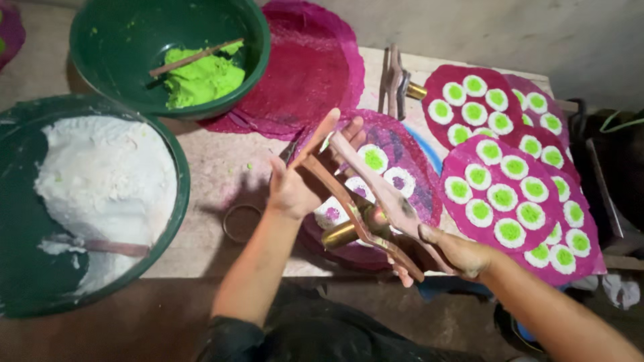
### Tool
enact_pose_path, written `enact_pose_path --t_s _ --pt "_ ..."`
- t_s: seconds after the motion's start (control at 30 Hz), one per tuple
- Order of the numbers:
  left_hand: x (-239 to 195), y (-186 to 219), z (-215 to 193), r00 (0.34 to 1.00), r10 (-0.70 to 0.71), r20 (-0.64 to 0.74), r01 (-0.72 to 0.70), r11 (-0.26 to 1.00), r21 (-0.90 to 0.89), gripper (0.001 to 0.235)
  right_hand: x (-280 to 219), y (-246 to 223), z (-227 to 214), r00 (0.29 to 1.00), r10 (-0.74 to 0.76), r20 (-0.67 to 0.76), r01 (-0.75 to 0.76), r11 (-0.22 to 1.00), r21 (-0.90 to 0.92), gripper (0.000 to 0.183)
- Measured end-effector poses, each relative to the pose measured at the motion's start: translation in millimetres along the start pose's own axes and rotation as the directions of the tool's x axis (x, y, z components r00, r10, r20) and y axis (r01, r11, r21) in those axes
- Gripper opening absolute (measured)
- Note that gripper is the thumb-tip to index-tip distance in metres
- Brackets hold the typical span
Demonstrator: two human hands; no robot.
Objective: The person prepares colorful steamed cakes by removing cooked batches from a steamer, organizing the trays, and placing new batches into the pot using a lifting tool.
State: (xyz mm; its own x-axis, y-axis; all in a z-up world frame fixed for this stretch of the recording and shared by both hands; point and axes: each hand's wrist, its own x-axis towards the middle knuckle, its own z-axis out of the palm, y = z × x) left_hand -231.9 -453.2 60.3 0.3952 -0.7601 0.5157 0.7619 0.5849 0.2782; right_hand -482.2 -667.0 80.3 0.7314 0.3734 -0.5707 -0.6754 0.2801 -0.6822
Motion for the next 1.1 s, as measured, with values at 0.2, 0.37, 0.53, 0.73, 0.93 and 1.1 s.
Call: enact_pose_path --t_s 0.2,0.37,0.53,0.73,0.93,1.1 --pt "7.4 -40.2 -54.0 0.956 0.125 -0.265 -0.201 0.937 -0.286 0.041 20.4 -25.1 -29.3 0.930 0.133 -0.343 -0.257 0.902 -0.346 0.081" --pt "6.6 -42.0 -92.6 0.904 0.138 -0.404 -0.246 0.942 -0.229 0.035 49.5 -26.0 -26.9 0.778 -0.028 -0.628 -0.418 0.723 -0.550 0.080" --pt "5.3 -32.0 -113.8 0.928 0.118 -0.355 -0.203 0.956 -0.213 0.044 73.5 -15.4 -11.8 0.812 -0.099 -0.574 -0.312 0.758 -0.573 0.075" --pt "-0.3 -37.6 -114.2 0.891 0.091 -0.444 -0.206 0.954 -0.218 0.045 72.4 -7.2 -23.0 0.852 0.015 -0.523 -0.321 0.805 -0.499 0.083" --pt "21.6 -15.5 -88.2 0.941 0.111 -0.321 -0.156 0.980 -0.120 0.037 79.7 -0.8 -29.4 0.853 -0.239 -0.463 -0.147 0.742 -0.654 0.079" --pt "30.2 -18.9 -54.2 0.943 -0.016 -0.333 -0.001 0.999 -0.051 0.019 34.1 0.9 -33.7 0.844 0.172 -0.508 -0.415 0.809 -0.416 0.085"
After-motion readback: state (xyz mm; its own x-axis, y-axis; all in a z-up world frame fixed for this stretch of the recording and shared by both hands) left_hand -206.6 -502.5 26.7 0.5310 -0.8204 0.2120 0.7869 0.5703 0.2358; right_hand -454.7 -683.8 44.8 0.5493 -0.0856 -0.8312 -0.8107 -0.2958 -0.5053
